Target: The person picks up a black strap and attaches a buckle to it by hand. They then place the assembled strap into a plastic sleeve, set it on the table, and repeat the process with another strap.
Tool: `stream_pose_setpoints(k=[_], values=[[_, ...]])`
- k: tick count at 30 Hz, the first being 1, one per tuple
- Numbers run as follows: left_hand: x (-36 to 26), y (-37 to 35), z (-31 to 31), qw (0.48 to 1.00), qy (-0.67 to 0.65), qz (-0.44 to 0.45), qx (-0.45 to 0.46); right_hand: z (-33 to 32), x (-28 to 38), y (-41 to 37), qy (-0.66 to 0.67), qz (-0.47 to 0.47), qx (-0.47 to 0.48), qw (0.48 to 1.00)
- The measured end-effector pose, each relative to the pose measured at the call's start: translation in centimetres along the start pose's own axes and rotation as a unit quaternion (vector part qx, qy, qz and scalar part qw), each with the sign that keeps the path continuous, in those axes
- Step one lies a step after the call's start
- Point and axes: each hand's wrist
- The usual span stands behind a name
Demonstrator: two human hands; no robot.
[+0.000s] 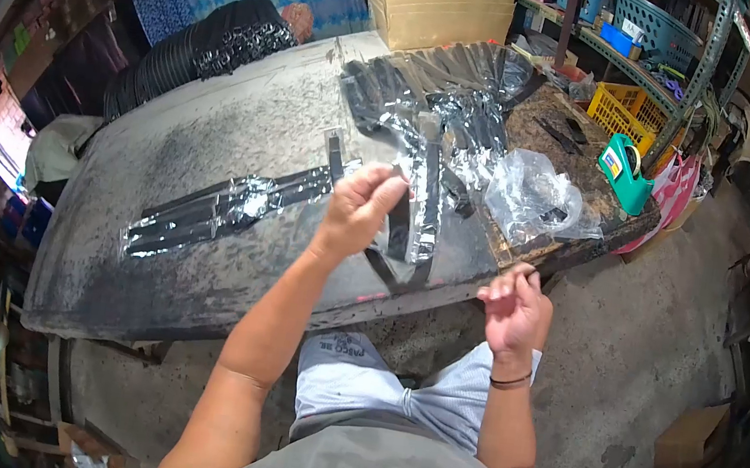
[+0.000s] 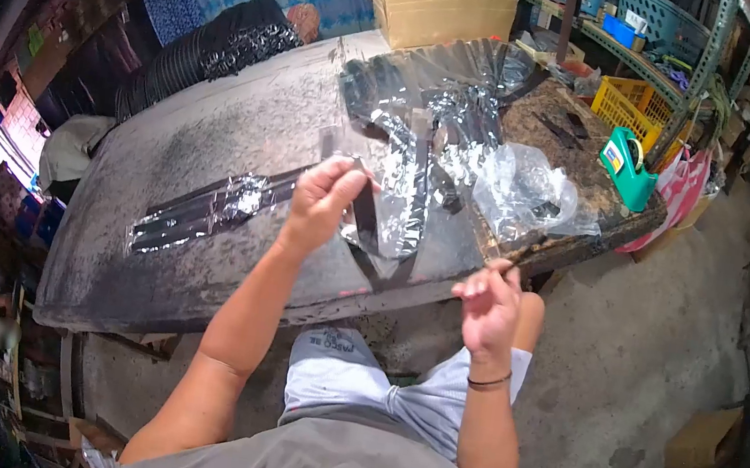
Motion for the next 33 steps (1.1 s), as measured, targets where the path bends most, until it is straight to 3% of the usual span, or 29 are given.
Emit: stream_pose_setpoints(k=[1, 3, 4, 6, 8, 9, 13, 16, 18, 21, 24, 27, 33], values=[[0.8, -0.8, 0.4, 0.999, -0.032, -0.03, 0.019, 1.3, -0.9, -0.2, -0.018, 0.005, 0.025, 1.0], [1.8, -1.8, 0.7, 0.995, -0.071, -0.058, 0.036, 3.6, -2.6, -0.7, -0.19, 0.004, 0.099, 0.977], [2.1, -2.2, 0.8, 0.995, -0.063, -0.067, 0.037, 4.7, -3.5, -0.8, -0.197, 0.006, 0.103, 0.975], [2.5, -3.0, 1.2, 0.995, -0.06, -0.075, 0.034, 6.5, -5.1, -1.2, -0.335, 0.059, 0.162, 0.926], [2.8, -3.7, 1.7, 0.981, -0.185, -0.059, 0.029, 6.3, -7.8, -1.3, -0.356, 0.022, 0.189, 0.915], [3.0, -3.9, 1.3, 0.992, -0.119, -0.051, 0.013, 5.6, -8.6, -1.4, -0.435, -0.001, 0.196, 0.879], [3.6, -3.5, 0.4, 0.968, -0.249, -0.035, 0.021, 8.1, -8.4, -2.5, -0.329, 0.039, 0.19, 0.924], [2.7, -3.1, -0.8, 0.971, -0.229, -0.052, 0.038, 7.2, -8.6, -2.6, -0.345, 0.076, 0.203, 0.913], [2.8, -3.2, -0.8, 0.974, -0.218, -0.054, 0.032, 6.7, -8.9, -2.6, -0.393, 0.03, 0.205, 0.896], [3.4, -3.5, -0.1, 0.974, -0.22, -0.047, 0.039, 6.4, -8.9, -2.4, -0.413, 0.032, 0.21, 0.886], [3.3, -4.4, 0.4, 0.96, -0.258, -0.104, 0.047, 6.2, -9.6, -2.5, -0.392, 0.003, 0.194, 0.899], [4.8, -4.5, 1.0, 0.969, -0.226, -0.093, 0.043, 7.5, -9.7, -2.9, -0.35, -0.033, 0.178, 0.919], [5.0, -5.8, 1.9, 0.964, -0.229, -0.117, 0.065, 7.0, -9.8, -3.1, -0.357, -0.011, 0.159, 0.92]])
Point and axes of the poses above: each hand's wrist, its own y-axis towards the middle knuckle, its own z-axis out of the palm, x = y × z, and after that the axes turned 13 degrees about -z, right-handed
